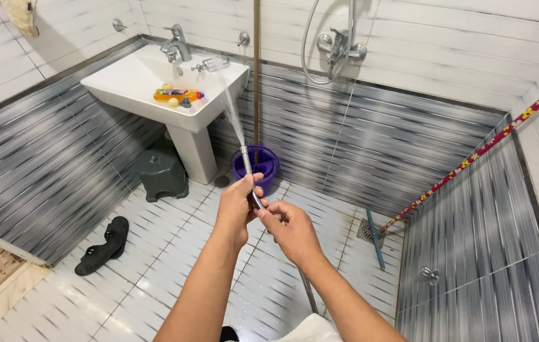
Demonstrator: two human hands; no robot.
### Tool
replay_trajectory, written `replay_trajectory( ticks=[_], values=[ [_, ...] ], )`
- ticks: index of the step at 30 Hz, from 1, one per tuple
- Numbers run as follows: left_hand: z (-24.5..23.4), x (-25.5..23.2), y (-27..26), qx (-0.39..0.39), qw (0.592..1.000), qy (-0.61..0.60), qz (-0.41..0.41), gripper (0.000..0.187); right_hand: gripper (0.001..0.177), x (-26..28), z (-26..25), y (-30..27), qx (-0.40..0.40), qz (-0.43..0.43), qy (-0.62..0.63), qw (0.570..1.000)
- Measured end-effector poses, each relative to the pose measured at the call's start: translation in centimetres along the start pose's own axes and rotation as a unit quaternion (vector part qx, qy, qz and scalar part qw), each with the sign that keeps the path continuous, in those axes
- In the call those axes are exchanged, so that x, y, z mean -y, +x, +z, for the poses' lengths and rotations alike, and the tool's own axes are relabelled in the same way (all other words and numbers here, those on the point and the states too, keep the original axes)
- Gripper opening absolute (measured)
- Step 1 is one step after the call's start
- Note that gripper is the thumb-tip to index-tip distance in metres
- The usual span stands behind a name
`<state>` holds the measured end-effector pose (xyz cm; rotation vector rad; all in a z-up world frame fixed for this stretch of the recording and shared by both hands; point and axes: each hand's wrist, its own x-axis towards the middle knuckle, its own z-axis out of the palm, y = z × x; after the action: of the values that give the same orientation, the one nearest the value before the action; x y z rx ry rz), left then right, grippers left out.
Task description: Cleaning various bathroom accessories including a soap dish and a detergent bottle in a sink using a hand sprayer and steel wool.
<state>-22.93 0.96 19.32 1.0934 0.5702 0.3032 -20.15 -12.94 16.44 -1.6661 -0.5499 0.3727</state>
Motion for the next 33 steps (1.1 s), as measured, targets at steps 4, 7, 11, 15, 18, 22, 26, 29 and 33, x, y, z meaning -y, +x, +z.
replay_trajectory(
  ticks=[4,7,11,15,18,22,26,29,33],
  values=[
    [-0.3,-0.4,0.2,0.006,1.0,0.002,0.001,0.038,0.025,0.3,0.6,0.3,-0.009,-0.001,0.011,1.0],
    [-0.9,-0.5,0.4,0.009,1.0,-0.005,0.006,0.037,0.023,0.3,1.0,0.6,-0.02,-0.015,0.017,1.0],
    [-1.7,-0.5,0.6,0.003,1.0,-0.003,0.006,0.035,0.024,0.9,1.7,0.5,-0.025,-0.002,-0.007,1.0],
    [-2.5,-0.5,0.8,-0.005,1.0,-0.009,0.007,0.034,0.024,1.1,2.5,0.5,-0.028,0.014,-0.025,0.999],
    [-3.0,-0.7,0.6,-0.007,1.0,-0.009,0.003,0.034,0.024,1.1,3.0,0.5,-0.028,0.015,-0.019,0.999],
    [-3.3,-1.2,0.5,-0.006,1.0,-0.007,0.004,0.034,0.022,1.3,3.7,0.7,-0.031,0.018,-0.017,0.999],
    [-3.4,-1.4,0.4,-0.003,1.0,0.006,0.012,0.034,0.023,0.7,4.0,0.9,-0.029,0.009,-0.017,0.999],
    [-3.4,-1.6,0.2,-0.005,1.0,0.012,0.012,0.034,0.023,0.7,4.0,1.0,-0.029,0.007,-0.021,0.999],
    [-3.5,-1.6,0.0,-0.008,1.0,0.013,0.008,0.033,0.023,1.3,4.0,0.5,-0.032,0.019,-0.031,0.999]
  ],
)
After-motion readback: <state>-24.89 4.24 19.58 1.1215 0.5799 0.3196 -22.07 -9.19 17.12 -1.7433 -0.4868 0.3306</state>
